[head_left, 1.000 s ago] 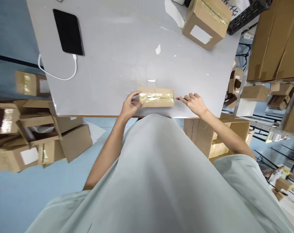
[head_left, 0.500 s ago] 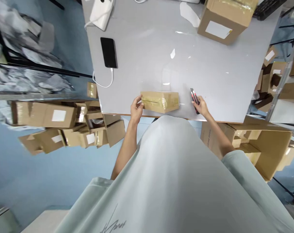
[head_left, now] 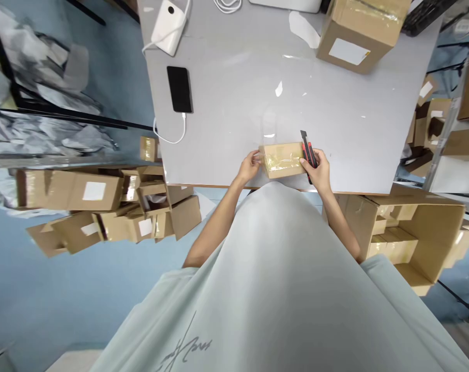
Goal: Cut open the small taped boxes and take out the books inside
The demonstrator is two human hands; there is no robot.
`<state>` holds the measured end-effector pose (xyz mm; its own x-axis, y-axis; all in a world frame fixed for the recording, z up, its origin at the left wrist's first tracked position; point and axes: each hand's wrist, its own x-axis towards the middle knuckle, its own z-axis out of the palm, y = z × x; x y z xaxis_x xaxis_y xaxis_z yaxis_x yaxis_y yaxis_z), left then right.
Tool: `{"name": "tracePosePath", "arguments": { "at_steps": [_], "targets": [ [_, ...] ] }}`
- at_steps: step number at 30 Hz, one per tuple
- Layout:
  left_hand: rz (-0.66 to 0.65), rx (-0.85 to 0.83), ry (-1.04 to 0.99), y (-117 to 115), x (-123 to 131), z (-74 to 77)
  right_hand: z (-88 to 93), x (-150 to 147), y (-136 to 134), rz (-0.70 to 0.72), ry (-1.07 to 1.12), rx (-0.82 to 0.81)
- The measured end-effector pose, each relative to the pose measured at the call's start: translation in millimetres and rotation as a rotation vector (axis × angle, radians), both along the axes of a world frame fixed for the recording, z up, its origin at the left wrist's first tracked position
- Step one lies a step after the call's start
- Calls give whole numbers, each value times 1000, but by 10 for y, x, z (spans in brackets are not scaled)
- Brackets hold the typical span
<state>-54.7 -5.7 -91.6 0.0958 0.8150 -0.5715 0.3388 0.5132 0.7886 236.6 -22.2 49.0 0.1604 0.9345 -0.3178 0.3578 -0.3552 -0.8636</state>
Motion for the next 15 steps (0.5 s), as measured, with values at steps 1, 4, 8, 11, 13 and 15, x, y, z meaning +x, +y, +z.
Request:
{"name": "tracePosePath", "arguments": {
  "at_steps": [1, 4, 8, 11, 13, 15],
  "targets": [
    [-42, -23, -40, 18, 140, -19, 64, 57, 2, -1, -51, 7],
    [-167, -61, -103, 61, 394, -9, 181, 152, 2, 20, -218, -31],
    [-133, 96, -75, 133, 310, 197, 212, 138, -25, 50, -352, -75],
    [-54, 241, -65, 238, 174, 492, 210, 104, -58, 51, -390, -50],
    [-66, 274, -62, 327, 156, 693, 207, 91, -72, 48, -412, -37],
    [-110, 291, -71, 415, 193, 845, 204, 87, -75, 49, -432, -27]
  ]
}}
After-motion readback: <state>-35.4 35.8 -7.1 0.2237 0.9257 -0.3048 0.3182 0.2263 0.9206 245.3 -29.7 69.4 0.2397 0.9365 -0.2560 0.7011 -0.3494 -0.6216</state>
